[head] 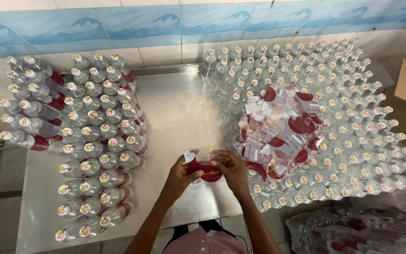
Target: The person repeatedly picks up a clear plastic bottle from a large group on the left side of a metal table and wraps it with a red and white plastic sleeve. After wrapping, the person places the bottle into a separate group on the right side of the table. The process is repeated continuously throughout the video.
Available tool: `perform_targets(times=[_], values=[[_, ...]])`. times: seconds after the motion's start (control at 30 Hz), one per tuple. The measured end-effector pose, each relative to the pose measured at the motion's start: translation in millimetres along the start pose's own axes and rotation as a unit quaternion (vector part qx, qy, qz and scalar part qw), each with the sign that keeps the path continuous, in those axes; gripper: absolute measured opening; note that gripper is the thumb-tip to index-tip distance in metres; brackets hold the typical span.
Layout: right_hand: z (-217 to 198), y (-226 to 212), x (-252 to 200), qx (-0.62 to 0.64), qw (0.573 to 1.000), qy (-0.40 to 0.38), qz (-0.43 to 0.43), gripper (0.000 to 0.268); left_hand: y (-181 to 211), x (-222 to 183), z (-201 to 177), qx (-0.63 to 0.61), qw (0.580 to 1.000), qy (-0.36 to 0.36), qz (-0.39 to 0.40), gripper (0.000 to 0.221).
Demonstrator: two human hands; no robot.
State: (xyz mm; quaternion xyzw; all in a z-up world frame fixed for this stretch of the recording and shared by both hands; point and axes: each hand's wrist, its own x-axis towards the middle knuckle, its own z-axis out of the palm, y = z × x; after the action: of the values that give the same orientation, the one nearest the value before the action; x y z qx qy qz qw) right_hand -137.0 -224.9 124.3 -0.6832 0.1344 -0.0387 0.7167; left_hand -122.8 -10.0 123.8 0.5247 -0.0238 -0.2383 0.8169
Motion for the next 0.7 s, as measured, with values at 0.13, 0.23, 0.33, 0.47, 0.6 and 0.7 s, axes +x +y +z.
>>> perform_targets(times=[0.13,0.23,0.33,0.47,0.6,0.7], values=[[24,-17,1,-0.037,0.998,-0.023,-0.037,0.051,-2,6,-8,0.03,0.992,0.119,-0.032,0.058],[37,-25,-6,-0.15,0.976,0.027,-0.155,0.05,1,11,-20,0.041,0.979,0.201,-0.01,0.046],[52,-23,-12,-0.218,0.946,0.017,-0.239,0.044,4,17,-26,0.05,0.969,0.239,0.021,0.038],[70,-6,1,-0.166,0.972,-0.039,-0.159,0.058,6,29,-26,0.027,0.973,0.23,0.024,0.041],[72,14,25,-0.108,0.989,-0.075,-0.062,0.048,-6,39,-32,0.066,0.965,0.246,0.056,0.047],[75,19,34,-0.092,0.99,-0.094,-0.055,0.044,-50,58,-57,0.151,0.946,0.257,0.124,0.061]])
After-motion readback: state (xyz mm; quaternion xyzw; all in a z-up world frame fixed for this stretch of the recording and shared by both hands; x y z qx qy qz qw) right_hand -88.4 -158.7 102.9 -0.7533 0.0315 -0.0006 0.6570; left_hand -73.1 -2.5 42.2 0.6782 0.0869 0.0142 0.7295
